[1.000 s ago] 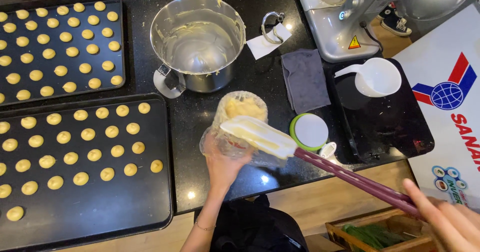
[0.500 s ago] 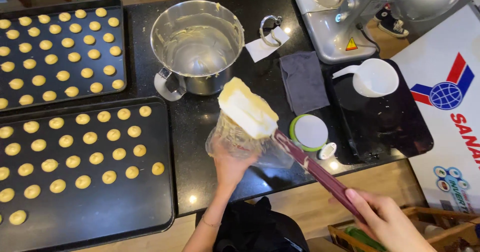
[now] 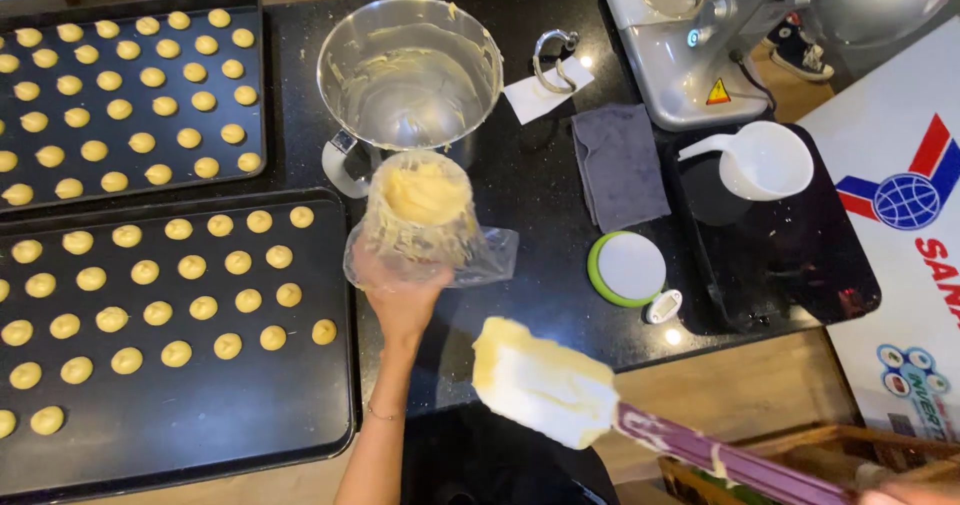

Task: Piping dough onto baking sheets and refilling the piping bag from a mixing bowl.

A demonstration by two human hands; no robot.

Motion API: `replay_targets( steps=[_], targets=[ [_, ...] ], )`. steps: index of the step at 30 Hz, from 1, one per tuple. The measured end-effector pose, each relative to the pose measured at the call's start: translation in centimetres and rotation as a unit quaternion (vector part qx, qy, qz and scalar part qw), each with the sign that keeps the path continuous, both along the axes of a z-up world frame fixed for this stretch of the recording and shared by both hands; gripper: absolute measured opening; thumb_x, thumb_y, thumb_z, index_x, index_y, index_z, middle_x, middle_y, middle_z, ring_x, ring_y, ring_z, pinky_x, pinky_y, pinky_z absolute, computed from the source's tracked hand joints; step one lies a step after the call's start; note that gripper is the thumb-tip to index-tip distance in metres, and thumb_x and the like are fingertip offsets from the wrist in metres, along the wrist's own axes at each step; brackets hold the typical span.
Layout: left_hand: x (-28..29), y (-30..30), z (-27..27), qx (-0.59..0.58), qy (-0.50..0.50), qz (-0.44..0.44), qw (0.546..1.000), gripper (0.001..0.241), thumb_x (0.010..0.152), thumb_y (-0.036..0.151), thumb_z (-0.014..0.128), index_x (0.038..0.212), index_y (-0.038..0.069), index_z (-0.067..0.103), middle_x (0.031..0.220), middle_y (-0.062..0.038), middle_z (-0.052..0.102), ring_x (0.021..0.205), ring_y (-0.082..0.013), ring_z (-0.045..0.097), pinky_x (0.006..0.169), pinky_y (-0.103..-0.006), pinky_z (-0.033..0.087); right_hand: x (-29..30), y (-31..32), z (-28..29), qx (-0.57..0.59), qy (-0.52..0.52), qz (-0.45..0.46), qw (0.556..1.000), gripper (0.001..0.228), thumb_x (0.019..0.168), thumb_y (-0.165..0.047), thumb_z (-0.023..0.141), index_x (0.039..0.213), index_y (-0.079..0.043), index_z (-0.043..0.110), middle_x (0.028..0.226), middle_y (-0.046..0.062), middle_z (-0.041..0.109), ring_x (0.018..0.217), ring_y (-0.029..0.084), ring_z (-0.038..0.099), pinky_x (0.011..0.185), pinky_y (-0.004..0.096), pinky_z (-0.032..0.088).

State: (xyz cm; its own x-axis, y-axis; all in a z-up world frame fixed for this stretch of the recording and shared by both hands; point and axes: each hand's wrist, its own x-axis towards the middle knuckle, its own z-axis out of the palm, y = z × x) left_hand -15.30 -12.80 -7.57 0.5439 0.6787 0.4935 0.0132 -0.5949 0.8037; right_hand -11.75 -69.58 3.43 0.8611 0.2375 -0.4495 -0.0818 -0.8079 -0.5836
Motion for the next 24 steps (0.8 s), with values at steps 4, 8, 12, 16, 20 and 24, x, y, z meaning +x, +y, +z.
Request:
replay_targets(
  steps=[4,8,12,16,20,24],
  targets=[
    [0.2,-1.0,-0.1,-0.030,0.013,0.036,0.999,0.107,0.056,0.025,0.096,0.143,-0.007,0.043,0.137,-0.027,0.054,0.127,-0.0407,0.054,0.109,-0.0475,0.043,0.6,4.3,3.2,0.055,-0.180,0.113,0.976,0.033,0.099,-0.022,0.064,0.124,-0.001,0.070,0.101,0.013,0.076,0.092,0.020,0.070,0.085,0.032,0.051],
    [0.3,-5.2,1.2,-0.153,0.002,-0.053,0.987,0.107,0.058,0.026,0.096,0.144,-0.007,0.040,0.133,-0.024,0.058,0.123,-0.0338,0.060,0.107,-0.0420,0.048,-0.5,13.3,6.6,0.058,-0.288,0.109,0.949,0.054,0.088,-0.011,0.066,0.142,-0.009,0.064,0.110,0.008,0.070,0.099,0.019,0.067,0.092,0.033,0.051],
    [-0.2,-6.9,2.0,-0.156,0.047,-0.077,0.984,0.106,0.050,0.022,0.095,0.139,-0.005,0.044,0.128,-0.021,0.062,0.119,-0.0314,0.062,0.103,-0.0406,0.049,-1.7,19.5,6.4,-0.112,-0.277,0.067,0.952,0.052,0.092,-0.020,0.074,0.142,-0.028,0.063,0.096,0.001,0.070,0.080,0.015,0.066,0.076,0.025,0.057],
    [-1.0,-7.1,3.9,-0.201,0.025,-0.098,0.974,0.099,0.055,0.022,0.094,0.139,-0.002,0.047,0.131,-0.020,0.064,0.120,-0.0305,0.065,0.103,-0.0400,0.052,-2.7,19.8,7.5,-0.251,-0.409,0.144,0.866,0.051,0.087,-0.030,0.075,0.136,-0.034,0.064,0.095,-0.002,0.068,0.070,0.013,0.069,0.064,0.030,0.054],
    [-1.0,-7.2,3.7,-0.162,0.076,-0.061,0.982,0.094,0.055,0.024,0.094,0.135,-0.001,0.051,0.126,-0.020,0.064,0.116,-0.0333,0.065,0.099,-0.0415,0.052,-2.6,17.0,7.3,-0.299,-0.392,0.194,0.848,0.054,0.087,-0.031,0.074,0.139,-0.035,0.062,0.089,-0.004,0.066,0.060,0.011,0.067,0.058,0.030,0.054],
    [-0.8,-6.8,3.3,-0.172,0.109,-0.033,0.978,0.096,0.057,0.031,0.095,0.135,-0.001,0.048,0.125,-0.020,0.062,0.114,-0.0351,0.064,0.097,-0.0428,0.052,-1.5,12.2,4.7,-0.298,-0.424,0.270,0.811,0.060,0.081,-0.032,0.073,0.140,-0.030,0.064,0.085,0.000,0.065,0.062,0.011,0.069,0.057,0.030,0.056]
  ],
)
